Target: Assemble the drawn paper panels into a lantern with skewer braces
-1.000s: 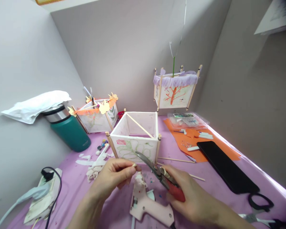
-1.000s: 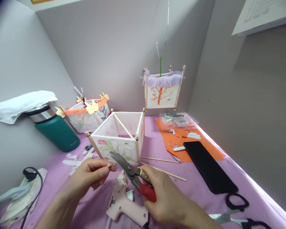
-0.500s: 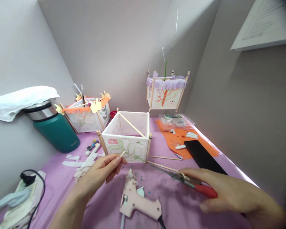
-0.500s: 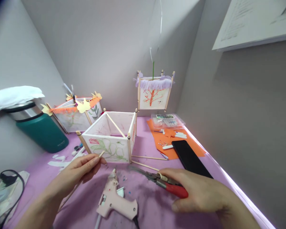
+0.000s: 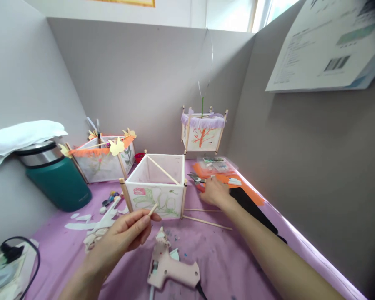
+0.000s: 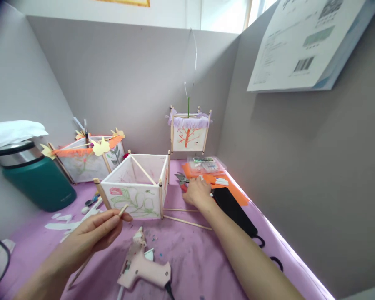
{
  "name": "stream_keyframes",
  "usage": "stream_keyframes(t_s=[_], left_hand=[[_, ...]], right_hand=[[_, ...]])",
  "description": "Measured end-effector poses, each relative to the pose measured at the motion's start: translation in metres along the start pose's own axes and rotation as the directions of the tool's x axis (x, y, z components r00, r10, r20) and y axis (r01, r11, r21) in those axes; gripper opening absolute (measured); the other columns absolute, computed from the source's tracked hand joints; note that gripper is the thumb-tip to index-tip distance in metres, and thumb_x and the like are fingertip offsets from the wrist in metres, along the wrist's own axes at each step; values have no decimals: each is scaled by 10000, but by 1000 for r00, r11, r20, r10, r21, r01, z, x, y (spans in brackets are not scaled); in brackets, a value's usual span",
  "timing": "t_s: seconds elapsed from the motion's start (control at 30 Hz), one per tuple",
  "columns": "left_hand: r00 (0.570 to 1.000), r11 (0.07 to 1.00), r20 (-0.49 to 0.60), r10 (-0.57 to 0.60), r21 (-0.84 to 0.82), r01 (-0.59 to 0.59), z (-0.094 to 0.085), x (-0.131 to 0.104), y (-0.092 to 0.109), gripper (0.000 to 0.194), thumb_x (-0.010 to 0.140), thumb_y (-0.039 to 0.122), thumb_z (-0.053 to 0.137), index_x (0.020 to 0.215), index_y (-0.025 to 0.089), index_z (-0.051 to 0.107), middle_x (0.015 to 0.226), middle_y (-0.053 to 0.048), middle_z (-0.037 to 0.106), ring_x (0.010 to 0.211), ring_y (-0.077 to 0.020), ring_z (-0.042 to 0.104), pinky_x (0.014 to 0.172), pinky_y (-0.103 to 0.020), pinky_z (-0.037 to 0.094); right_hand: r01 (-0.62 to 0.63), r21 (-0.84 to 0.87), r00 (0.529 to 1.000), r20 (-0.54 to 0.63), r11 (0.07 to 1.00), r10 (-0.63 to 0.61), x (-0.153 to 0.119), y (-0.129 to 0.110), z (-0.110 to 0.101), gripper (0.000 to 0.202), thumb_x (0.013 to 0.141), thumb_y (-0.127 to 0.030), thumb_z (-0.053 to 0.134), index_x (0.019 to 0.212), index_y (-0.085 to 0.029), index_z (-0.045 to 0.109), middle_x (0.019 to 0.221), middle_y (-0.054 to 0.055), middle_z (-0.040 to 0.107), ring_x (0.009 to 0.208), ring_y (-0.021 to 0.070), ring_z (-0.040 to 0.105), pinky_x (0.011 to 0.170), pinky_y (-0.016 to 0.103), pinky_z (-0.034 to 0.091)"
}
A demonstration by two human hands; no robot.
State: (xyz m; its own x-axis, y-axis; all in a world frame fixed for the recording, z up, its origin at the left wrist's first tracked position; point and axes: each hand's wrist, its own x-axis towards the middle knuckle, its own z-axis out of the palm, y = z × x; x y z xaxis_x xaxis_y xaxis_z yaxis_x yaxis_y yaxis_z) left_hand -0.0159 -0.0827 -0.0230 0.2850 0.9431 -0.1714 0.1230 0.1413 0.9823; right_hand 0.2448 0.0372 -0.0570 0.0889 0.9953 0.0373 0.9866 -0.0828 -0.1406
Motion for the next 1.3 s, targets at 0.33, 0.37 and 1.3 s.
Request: stream_keyframes(t_s=[0.33, 0.37, 1.3], left_hand=[[979, 971, -111, 170, -150, -185, -5, -21, 43, 412, 829, 497, 532, 1065, 165, 598, 523, 58, 413, 418, -31, 221, 399, -183, 123], [966, 955, -140, 218, -174, -241, -7, -22, 58, 369, 837, 464, 533, 1046, 169, 606, 525, 57, 417, 400, -25, 207, 386, -182, 128], [978, 982, -134, 160, 122, -144, -17, 149, 147, 192, 938, 218, 356, 860, 143, 515, 473, 54, 436, 306, -13, 216, 359, -167, 106]], right_hand=[[-24, 26, 995, -99, 999, 26, 47, -20, 42, 757, 767, -681, 411, 1198, -72, 538, 1243, 235, 494, 1178, 395, 392, 918, 504, 293], [-21, 30, 993, -115, 999, 24, 47, -19, 44, 755, 777, -675, 398, 1194, -62, 539, 1237, 241, 493, 1169, 397, 395, 916, 511, 285], [312, 168, 806, -567, 935, -167, 56, -1, 75, 240, 892, -331, 456, 857, -159, 620, 896, 84, 623, 886, 241, 509, 779, 344, 343]])
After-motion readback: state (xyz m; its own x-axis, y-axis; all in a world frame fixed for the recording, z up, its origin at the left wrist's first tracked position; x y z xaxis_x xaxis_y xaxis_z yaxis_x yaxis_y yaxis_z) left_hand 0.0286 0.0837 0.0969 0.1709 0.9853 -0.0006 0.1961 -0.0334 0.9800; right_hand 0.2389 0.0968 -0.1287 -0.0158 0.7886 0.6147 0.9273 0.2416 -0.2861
